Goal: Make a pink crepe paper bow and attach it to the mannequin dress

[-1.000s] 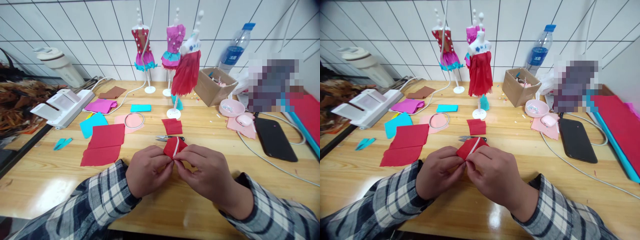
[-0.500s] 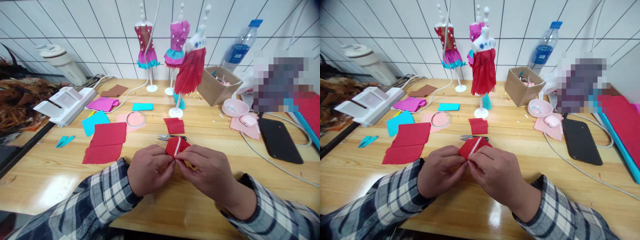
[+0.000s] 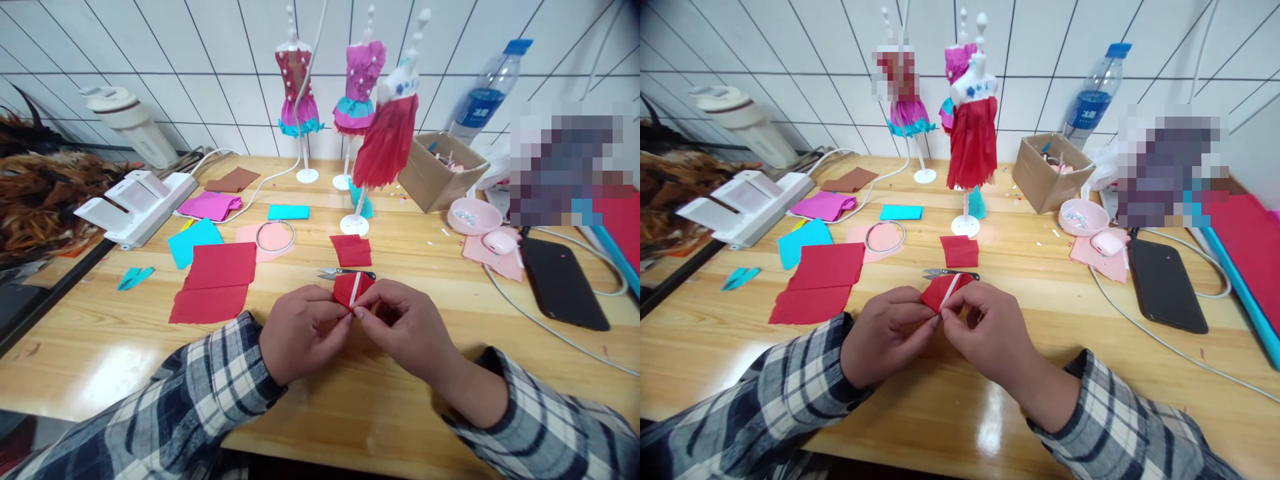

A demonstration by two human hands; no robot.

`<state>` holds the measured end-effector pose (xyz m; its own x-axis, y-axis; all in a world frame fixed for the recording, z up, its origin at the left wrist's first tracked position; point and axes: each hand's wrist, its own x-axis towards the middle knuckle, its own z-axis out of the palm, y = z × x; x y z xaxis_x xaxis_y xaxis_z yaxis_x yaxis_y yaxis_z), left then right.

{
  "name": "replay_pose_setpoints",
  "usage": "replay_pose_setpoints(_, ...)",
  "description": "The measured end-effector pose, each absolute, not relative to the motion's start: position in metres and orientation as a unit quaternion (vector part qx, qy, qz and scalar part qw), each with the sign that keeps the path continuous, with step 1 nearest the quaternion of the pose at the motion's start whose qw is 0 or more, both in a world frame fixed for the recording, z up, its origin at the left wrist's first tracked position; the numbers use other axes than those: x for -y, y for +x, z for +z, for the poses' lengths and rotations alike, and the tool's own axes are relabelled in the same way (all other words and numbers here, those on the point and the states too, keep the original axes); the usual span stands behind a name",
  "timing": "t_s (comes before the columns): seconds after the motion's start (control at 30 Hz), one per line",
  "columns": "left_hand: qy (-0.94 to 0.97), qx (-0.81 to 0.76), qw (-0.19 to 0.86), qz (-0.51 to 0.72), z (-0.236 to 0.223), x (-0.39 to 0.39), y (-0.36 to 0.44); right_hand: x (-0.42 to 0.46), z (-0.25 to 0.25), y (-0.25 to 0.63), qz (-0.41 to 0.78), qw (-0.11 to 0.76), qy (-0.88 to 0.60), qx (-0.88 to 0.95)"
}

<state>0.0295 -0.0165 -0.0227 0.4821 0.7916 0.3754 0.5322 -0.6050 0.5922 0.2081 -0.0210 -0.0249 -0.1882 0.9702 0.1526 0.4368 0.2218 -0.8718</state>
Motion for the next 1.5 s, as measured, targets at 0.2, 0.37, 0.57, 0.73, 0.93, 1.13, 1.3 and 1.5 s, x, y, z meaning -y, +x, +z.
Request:
replay_pose_setpoints(0.2, 0.85, -0.374, 0.198, 0.313, -0.023, 0.014, 0.027, 0.018, -0.025, 0.208, 0.362, 0.373, -0.513, 0.682)
replay_pose_setpoints(0.37, 0.852, -0.371, 0.206, 0.308, -0.023, 0.012, 0.026, 0.018, -0.025, 0.211, 0.339, 0.379, -0.494, 0.705)
replay_pose_setpoints(0.57, 0.833, -0.402, 0.211, 0.317, -0.022, 0.014, 0.025, 0.02, -0.025, 0.218, 0.212, 0.402, -0.436, 0.777)
replay_pose_setpoints(0.73, 0.826, -0.42, 0.212, 0.309, -0.019, 0.014, 0.025, 0.024, -0.025, 0.219, 0.1, 0.392, -0.414, 0.816)
replay_pose_setpoints(0.93, 0.831, -0.412, 0.216, 0.303, -0.019, 0.016, 0.025, 0.026, -0.023, 0.216, 0.115, 0.364, -0.416, 0.825)
replay_pose_setpoints(1.13, 0.862, -0.399, 0.156, 0.272, -0.019, 0.018, 0.026, 0.026, -0.021, 0.215, 0.145, 0.321, -0.443, 0.825)
replay_pose_setpoints(1.3, 0.873, -0.39, 0.122, 0.266, -0.02, 0.019, 0.027, 0.027, -0.02, 0.216, 0.097, 0.291, -0.44, 0.844)
replay_pose_setpoints(1.5, 0.873, -0.385, 0.142, 0.262, -0.019, 0.019, 0.027, 0.027, -0.021, 0.216, 0.079, 0.277, -0.439, 0.851)
